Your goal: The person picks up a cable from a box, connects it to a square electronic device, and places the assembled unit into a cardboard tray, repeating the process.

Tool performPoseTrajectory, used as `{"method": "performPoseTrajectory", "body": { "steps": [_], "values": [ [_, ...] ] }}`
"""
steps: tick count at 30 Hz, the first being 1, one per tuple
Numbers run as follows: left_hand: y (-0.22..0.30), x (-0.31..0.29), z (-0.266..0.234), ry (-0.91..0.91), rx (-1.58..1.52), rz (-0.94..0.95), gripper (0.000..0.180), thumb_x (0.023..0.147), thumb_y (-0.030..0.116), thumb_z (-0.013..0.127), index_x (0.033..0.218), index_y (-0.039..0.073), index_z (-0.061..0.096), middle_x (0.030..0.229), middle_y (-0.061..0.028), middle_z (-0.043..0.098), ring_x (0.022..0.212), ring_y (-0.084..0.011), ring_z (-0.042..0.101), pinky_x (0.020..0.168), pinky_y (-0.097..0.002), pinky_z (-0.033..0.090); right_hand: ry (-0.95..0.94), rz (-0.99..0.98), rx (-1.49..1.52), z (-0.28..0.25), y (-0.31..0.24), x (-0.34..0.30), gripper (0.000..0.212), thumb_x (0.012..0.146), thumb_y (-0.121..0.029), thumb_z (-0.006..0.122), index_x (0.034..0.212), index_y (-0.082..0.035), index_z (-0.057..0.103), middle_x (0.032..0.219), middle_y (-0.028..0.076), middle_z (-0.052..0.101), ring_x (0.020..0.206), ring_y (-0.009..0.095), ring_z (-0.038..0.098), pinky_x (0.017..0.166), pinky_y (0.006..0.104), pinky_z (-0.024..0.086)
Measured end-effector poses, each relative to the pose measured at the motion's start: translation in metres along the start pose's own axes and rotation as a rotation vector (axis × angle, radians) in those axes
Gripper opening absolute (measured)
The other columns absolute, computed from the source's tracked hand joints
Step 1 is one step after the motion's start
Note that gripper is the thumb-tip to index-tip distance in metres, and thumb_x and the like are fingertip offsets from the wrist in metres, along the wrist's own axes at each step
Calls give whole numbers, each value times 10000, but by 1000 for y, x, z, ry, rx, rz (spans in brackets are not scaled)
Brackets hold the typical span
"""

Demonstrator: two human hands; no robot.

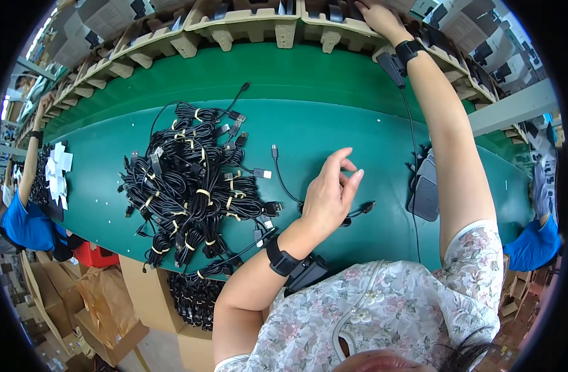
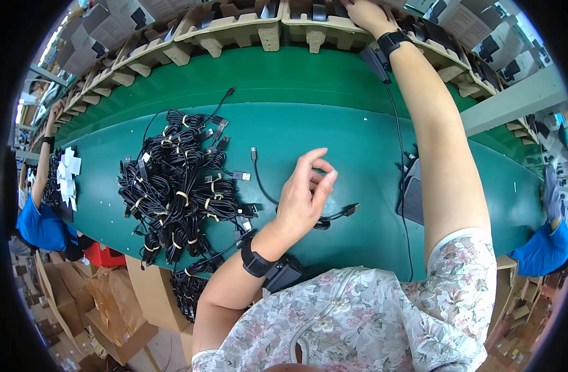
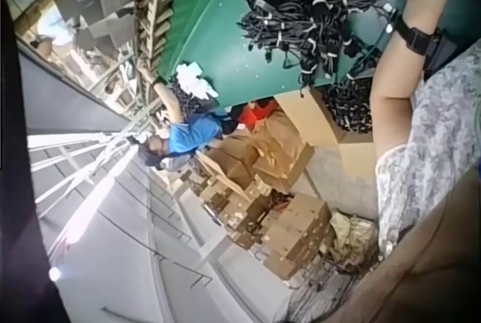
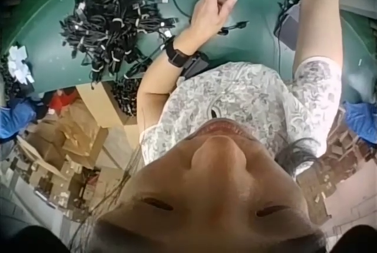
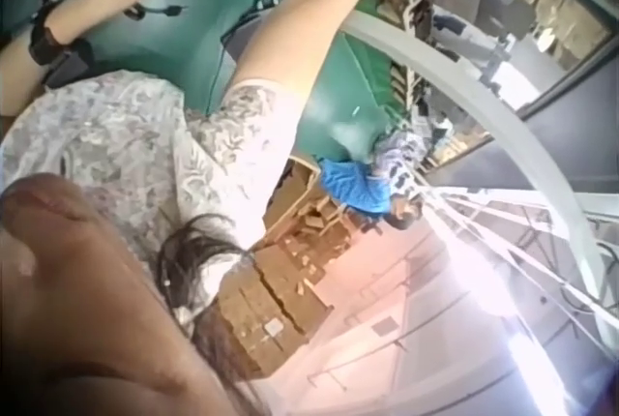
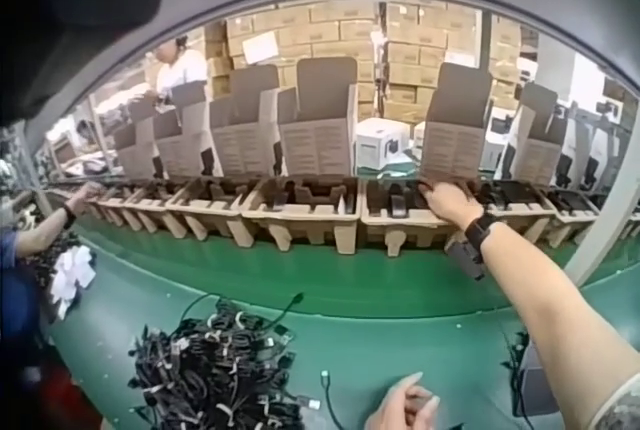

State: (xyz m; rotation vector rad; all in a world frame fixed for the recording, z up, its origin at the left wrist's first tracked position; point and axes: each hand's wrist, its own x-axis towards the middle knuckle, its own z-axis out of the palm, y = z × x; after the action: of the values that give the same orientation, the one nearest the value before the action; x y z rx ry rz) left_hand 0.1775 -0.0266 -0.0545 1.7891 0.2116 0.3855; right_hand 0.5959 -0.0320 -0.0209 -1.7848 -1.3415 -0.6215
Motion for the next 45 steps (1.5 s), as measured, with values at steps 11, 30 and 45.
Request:
{"method": "performPoseTrajectory", "body": {
  "steps": [11,30,45],
  "values": [
    [19,-16,-4,-211,223,721,66,826,131,608,839,66,604,684,-77,563,597,-225,565,531,-303,448,-611,-149,56,-14,-263,-100,286,771,-346,663,792,-76,571,724,104,543,681,297,551,594,381,450],
    [11,16,-22,33,-180,170,353,976,329,366,1030,18,525,838,-78,627,721,-160,600,622,-297,473,-149,744,900,-79,-300,-141,348,809,-102,657,1098,2,493,867,61,525,806,102,540,706,244,461],
    [4,17,-22,-208,-600,-239,269,967,319,417,997,65,500,674,26,455,498,-36,340,455,-179,276,-482,-271,-202,-94,-293,-121,423,861,-241,567,1242,-80,477,1271,137,475,1158,286,469,1004,445,324]
  ]
}}
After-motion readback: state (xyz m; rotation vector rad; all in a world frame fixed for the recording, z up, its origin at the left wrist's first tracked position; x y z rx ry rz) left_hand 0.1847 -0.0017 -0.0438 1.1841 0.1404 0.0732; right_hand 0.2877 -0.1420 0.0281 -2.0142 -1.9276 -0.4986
